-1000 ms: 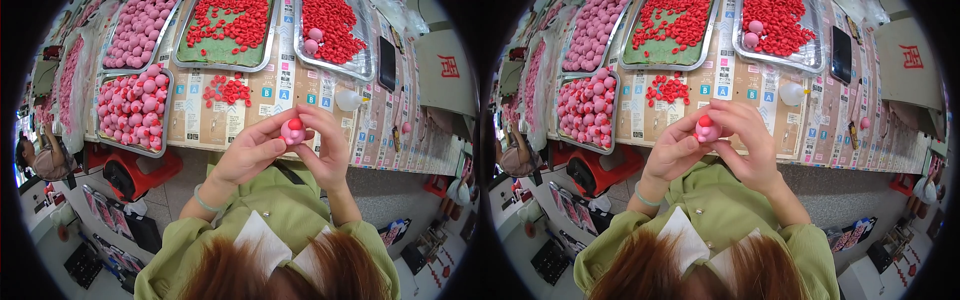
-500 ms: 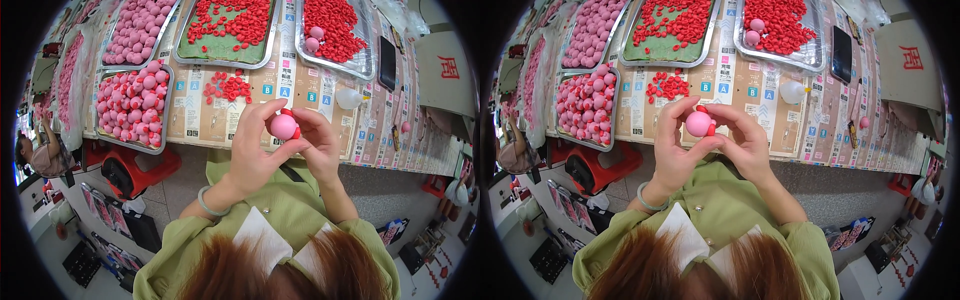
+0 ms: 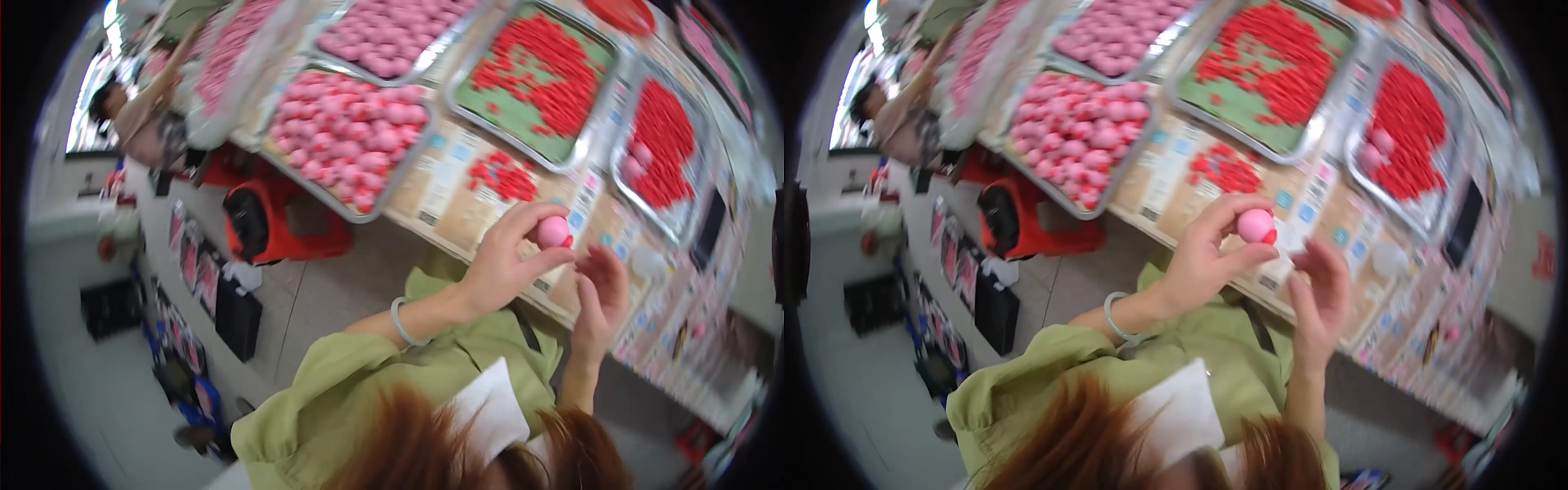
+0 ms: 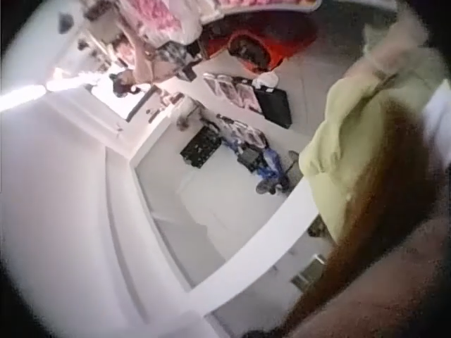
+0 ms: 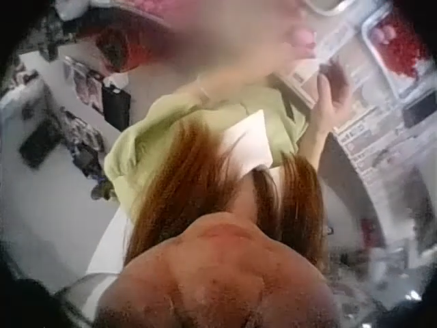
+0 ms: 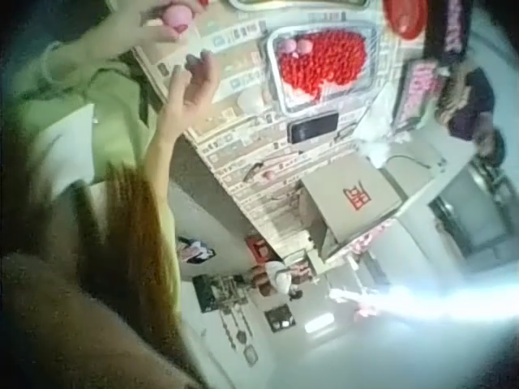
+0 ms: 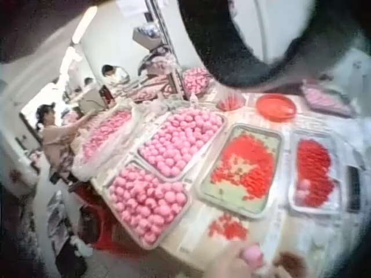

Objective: Assembling small red components onto pink spheres using a glue bottle.

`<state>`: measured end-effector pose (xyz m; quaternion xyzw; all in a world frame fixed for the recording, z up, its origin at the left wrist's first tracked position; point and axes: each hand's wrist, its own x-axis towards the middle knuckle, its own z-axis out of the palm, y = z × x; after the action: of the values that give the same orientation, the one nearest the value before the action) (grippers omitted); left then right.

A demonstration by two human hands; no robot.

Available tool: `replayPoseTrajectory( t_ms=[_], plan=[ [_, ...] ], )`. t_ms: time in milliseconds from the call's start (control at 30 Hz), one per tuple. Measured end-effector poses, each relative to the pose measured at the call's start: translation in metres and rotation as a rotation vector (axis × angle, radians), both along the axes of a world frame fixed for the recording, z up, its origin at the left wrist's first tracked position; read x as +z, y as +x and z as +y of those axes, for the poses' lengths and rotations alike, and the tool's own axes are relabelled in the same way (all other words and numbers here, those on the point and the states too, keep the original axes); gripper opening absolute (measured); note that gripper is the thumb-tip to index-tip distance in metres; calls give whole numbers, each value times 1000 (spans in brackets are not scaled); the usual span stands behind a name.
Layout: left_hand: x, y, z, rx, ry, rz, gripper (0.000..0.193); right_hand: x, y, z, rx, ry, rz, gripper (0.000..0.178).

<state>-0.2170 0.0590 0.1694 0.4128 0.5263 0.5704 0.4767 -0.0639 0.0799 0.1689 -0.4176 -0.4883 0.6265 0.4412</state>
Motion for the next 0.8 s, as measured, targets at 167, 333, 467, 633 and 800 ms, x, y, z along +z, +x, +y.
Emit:
replayPoseTrajectory(
  t_ms=[167, 333, 467, 633, 800],
  plan=[
    [-14, -98, -17, 738, 81, 524, 41, -19, 15, -3, 8, -43, -35, 31],
    [-29, -172, -52, 775, -125, 1264, 40, -21, 17, 3, 36, -71, -56, 28],
    [-48, -185, -50, 587, -66, 1365, 48, -20, 15, 5, 21, -45, -69, 26],
    [-38, -180, -50, 562, -8, 1295, 49, -20, 19, -1, -66, 11, -155, 25],
    [-25, -129, -9, 548, 92, 1016, 31, -31, 46, -3, -711, 432, -293, 31]
  ],
)
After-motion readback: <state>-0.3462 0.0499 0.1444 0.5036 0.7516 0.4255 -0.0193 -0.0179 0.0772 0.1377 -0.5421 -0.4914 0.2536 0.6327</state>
